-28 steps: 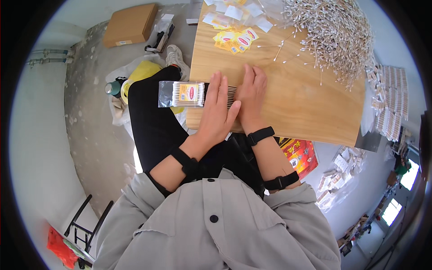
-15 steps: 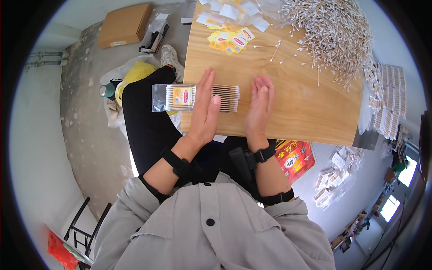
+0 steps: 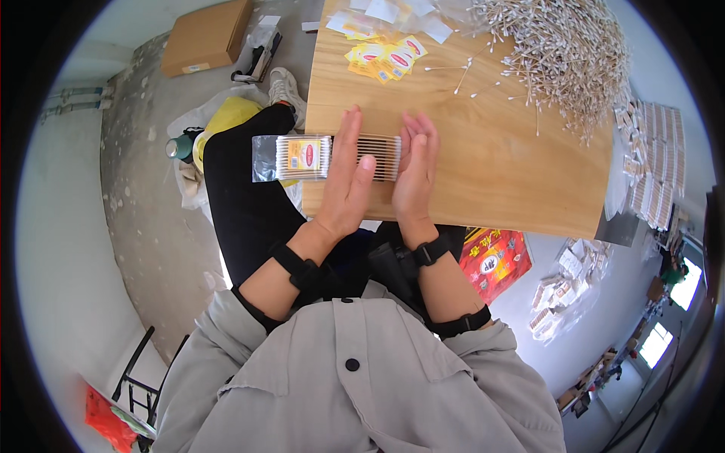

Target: The person gathers cotton swabs from a large pile on a wooden table and arranges them into neat rows. They then place the aligned swabs into small plastic packaging sleeves, seal the packages, and set them aside. The process is repeated continuously throughout the clip.

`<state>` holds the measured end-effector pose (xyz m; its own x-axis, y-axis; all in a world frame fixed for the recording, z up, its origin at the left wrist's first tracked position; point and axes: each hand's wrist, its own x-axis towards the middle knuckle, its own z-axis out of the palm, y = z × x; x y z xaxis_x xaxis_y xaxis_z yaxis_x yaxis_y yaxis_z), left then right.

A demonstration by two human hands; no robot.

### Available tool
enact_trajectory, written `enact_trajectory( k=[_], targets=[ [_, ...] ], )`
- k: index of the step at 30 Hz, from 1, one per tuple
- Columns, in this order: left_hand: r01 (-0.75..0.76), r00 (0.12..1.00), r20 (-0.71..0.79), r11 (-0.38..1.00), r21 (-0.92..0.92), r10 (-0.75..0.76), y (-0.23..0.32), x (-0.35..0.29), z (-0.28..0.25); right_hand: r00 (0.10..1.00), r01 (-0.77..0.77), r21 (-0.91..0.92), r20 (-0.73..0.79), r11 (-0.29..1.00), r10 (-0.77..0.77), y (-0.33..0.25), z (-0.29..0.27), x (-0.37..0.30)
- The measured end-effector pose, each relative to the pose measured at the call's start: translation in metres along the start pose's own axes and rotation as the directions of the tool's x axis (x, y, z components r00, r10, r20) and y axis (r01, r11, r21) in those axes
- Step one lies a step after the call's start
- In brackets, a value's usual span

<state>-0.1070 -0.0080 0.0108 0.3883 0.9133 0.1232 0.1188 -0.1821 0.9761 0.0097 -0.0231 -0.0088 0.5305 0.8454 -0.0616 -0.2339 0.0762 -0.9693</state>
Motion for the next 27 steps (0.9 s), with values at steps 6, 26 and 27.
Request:
enact_trajectory(
  k=[6, 26, 27],
  targets=[
    [-0.073, 0.993, 0.114, 0.892, 0.445, 0.024, 0.026, -0.013, -0.011, 0.991, -0.062, 0.137, -0.108, 0.989, 0.077, -0.007, -0.025, 0.008],
    [-0.131, 0.984, 0.173, 0.508, 0.851, -0.037, -0.006, -0.018, 0.024, 0.944, 0.298, -0.849, 0.329, 0.436, -0.005, -0.036, -0.037, 0.064],
    [-0.123, 0.986, 0.163, 0.520, 0.845, -0.033, -0.005, -0.017, 0.024, 0.950, 0.305, -0.864, 0.307, 0.400, -0.061, -0.033, -0.037, 0.065]
  ],
)
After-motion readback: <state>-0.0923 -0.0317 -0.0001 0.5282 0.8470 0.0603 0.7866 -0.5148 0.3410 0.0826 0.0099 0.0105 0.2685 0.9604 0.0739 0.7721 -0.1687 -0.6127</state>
